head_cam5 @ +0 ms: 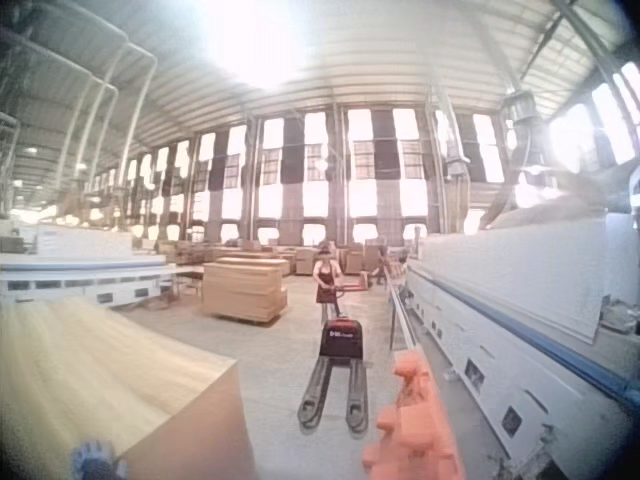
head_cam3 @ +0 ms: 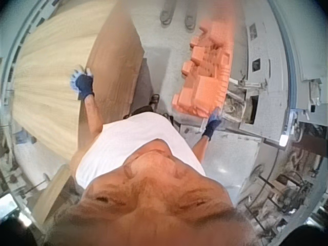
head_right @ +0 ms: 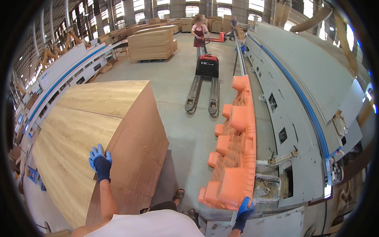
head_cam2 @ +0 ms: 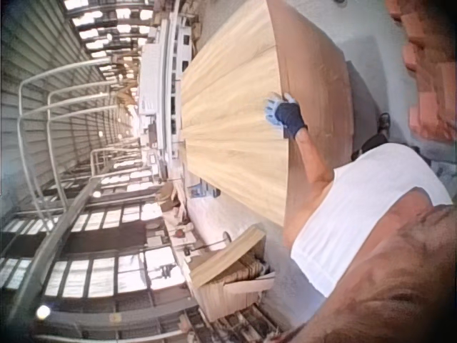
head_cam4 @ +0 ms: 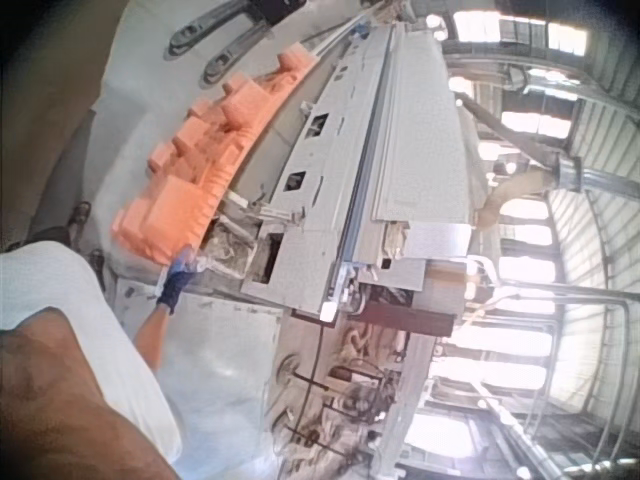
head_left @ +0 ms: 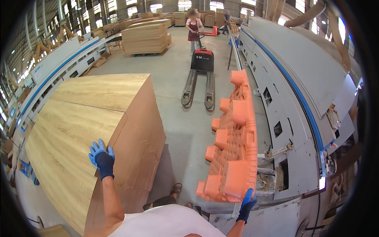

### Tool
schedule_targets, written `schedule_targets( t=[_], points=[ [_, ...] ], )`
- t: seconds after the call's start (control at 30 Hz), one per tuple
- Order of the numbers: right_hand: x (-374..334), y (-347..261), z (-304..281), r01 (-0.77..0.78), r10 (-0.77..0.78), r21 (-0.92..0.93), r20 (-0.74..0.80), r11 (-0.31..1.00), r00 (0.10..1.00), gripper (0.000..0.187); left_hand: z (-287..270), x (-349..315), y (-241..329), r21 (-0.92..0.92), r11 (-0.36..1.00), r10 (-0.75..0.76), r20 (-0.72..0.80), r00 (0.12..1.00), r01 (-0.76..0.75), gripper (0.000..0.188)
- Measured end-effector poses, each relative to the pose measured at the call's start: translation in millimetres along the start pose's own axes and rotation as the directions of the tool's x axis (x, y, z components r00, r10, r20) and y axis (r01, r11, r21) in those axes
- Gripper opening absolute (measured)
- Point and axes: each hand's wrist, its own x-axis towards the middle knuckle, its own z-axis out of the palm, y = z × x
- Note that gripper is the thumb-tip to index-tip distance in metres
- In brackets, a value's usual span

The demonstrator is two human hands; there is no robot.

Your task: The person stacks large, light-colored wooden panels on a pile in a workshop. They wear blue gloves and handle the panels by hand, placing them one by one. Later, the person picks up an orange plastic pallet and walks toward a storage area.

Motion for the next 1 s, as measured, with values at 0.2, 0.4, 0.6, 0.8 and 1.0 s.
schedule_targets(
  t=[0.2,0.4,0.6,0.8,1.0],
  points=[
    [4,9,-4,-0.003,0.002,0.022,0.038,1.0,0.999,0.03,-6,-1,3,0.018,1.0,0.009,0.023,1.0,-0.01,0.065],
    [7,-78,-7,0.174,-0.144,-0.52,0.099,0.836,0.985,0.042,-12,9,-2,-0.012,0.999,0.04,0.073,0.997,-0.039,0.059],
    [35,-89,28,0.418,-0.454,-0.691,0.145,0.59,0.879,0.042,7,40,-25,-0.154,0.988,0.007,-0.135,0.991,-0.028,0.035],
    [68,-97,68,0.449,-0.526,-0.716,0.134,0.535,0.84,0.042,28,49,-28,-0.246,0.956,0.037,-0.433,0.901,-0.158,0.028],
    [90,-88,89,0.414,-0.479,-0.667,0.098,0.619,0.872,0.04,17,50,-31,-0.287,0.953,0.055,-0.131,0.99,-0.091,0.043]
  ],
)
